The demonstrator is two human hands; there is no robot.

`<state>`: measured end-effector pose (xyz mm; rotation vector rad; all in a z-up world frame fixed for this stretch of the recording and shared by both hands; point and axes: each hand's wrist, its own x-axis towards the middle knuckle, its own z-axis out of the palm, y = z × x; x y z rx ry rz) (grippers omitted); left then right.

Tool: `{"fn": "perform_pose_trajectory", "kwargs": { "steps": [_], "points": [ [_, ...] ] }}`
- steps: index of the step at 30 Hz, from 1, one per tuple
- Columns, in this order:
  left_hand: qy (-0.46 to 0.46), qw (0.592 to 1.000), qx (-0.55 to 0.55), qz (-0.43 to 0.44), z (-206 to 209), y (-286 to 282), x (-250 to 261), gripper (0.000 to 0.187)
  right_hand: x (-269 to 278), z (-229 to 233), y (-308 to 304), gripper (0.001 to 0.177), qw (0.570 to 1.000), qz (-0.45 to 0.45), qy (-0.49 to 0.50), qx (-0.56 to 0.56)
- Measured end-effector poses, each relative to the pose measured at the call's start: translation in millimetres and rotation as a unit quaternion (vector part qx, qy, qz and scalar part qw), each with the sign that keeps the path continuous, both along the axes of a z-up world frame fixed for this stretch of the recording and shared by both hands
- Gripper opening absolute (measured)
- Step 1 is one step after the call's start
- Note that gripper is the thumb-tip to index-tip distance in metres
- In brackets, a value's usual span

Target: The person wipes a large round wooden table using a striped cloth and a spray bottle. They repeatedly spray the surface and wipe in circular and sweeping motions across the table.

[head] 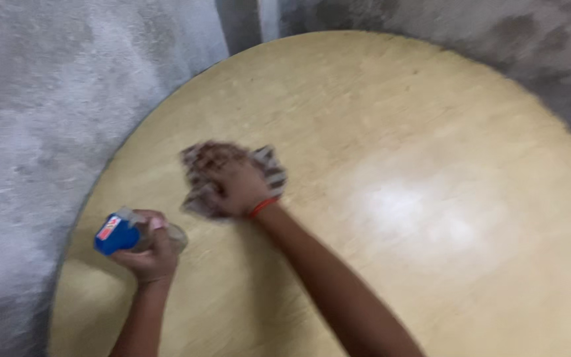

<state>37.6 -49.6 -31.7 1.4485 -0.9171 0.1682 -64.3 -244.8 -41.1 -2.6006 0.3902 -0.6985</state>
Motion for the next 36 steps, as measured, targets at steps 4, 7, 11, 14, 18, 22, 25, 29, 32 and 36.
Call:
{"fn": "perform_pose_trajectory", "kwargs": {
  "steps": [4,7,11,14,18,22,25,29,32,36],
  "points": [
    [-0.012,0.999,0.037,0.007,0,9,0,0.022,-32,-11,-82,0.053,0.988,-0.112,0.027,0.106],
    [-0.021,0.999,0.048,0.005,-2,9,4,0.026,-79,-21,-138,0.060,0.969,-0.245,0.024,0.026],
    [-0.011,0.997,0.071,0.001,1,12,4,0.018,-106,-28,-155,0.078,0.922,-0.387,0.025,-0.003],
    [0.002,1.000,0.002,-0.016,5,7,1,0.032,-87,-16,-151,0.082,0.907,-0.414,0.080,0.018],
    [-0.007,0.999,0.025,-0.027,-2,6,6,0.020,-62,-11,-143,0.080,0.917,-0.383,0.106,0.015],
    [-0.054,0.993,0.101,0.037,-3,13,3,0.013,-28,-16,-107,0.082,0.961,-0.267,0.073,-0.014],
    [0.006,1.000,-0.007,0.006,4,1,-2,0.026,-9,-8,-64,0.078,0.982,-0.179,0.054,-0.020],
    [-0.024,0.999,0.041,0.013,9,4,0,0.014,-20,4,-7,0.069,0.997,-0.057,0.042,-0.036],
    [-0.001,0.999,0.042,0.005,4,7,-3,0.017,-75,-4,32,0.064,1.000,-0.016,0.004,-0.006],
    [-0.017,0.999,0.045,0.005,7,4,4,0.017,-140,-10,24,0.062,0.994,-0.080,0.060,0.054]
  ]
}}
